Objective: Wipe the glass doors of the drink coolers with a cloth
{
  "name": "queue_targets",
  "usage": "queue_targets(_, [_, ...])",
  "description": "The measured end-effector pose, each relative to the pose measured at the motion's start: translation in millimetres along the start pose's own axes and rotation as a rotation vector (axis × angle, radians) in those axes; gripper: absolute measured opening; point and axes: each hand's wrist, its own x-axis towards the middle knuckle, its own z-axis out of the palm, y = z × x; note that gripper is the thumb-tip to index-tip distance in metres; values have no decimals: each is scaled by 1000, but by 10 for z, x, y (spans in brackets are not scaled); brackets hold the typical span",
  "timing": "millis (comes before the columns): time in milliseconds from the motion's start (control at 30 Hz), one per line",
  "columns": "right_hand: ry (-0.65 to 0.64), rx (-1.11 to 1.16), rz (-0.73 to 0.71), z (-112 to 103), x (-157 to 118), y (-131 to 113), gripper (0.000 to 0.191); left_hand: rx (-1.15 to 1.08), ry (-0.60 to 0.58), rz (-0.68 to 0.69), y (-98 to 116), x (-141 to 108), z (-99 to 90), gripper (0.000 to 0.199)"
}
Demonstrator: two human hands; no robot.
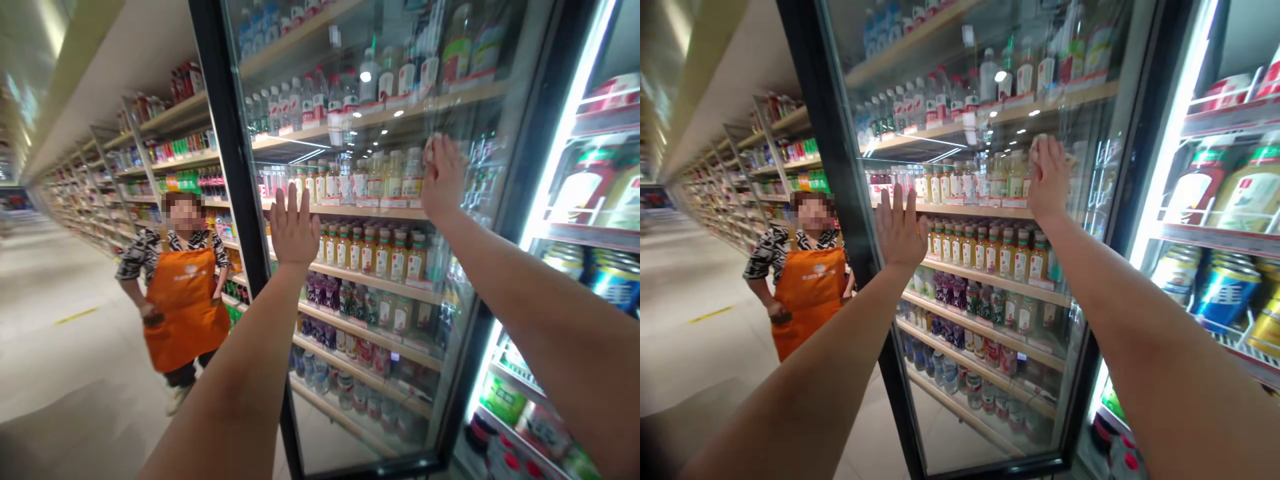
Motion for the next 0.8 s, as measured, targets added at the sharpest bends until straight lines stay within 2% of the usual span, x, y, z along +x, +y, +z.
queue_targets(67, [-18,11,-32,0,-26,42,62,-15,8,-3,-11,3,8,62])
queue_targets(167, [-78,94,-227,15,-128,112,57,-18,-3,-14,-12,9,7,63])
queue_targets(200, [-37,115,-200,25,-145,157,56,-12,-9,-14,-11,10,5,63])
queue_targets(300, [185,121,65,50,-130,309,57,13,0,-13,-15,4,7,62])
queue_targets(367, [231,114,123,44,-121,344,59,26,12,-5,-26,-3,18,61])
queue_targets(533, [-54,104,-245,-21,-200,215,54,23,-2,5,-48,-1,39,63])
queue_targets(600, [-27,76,-207,-22,-197,211,56,7,-12,-9,-40,5,29,63])
queue_targets(700, [129,28,-24,-10,-180,242,59,3,-15,-17,-20,7,4,63])
queue_targets(733, [132,20,-25,-13,-185,243,59,8,-11,-13,-14,6,-3,63])
queue_targets(800, [38,24,-142,-41,-202,234,58,17,-5,-3,-8,4,-13,63])
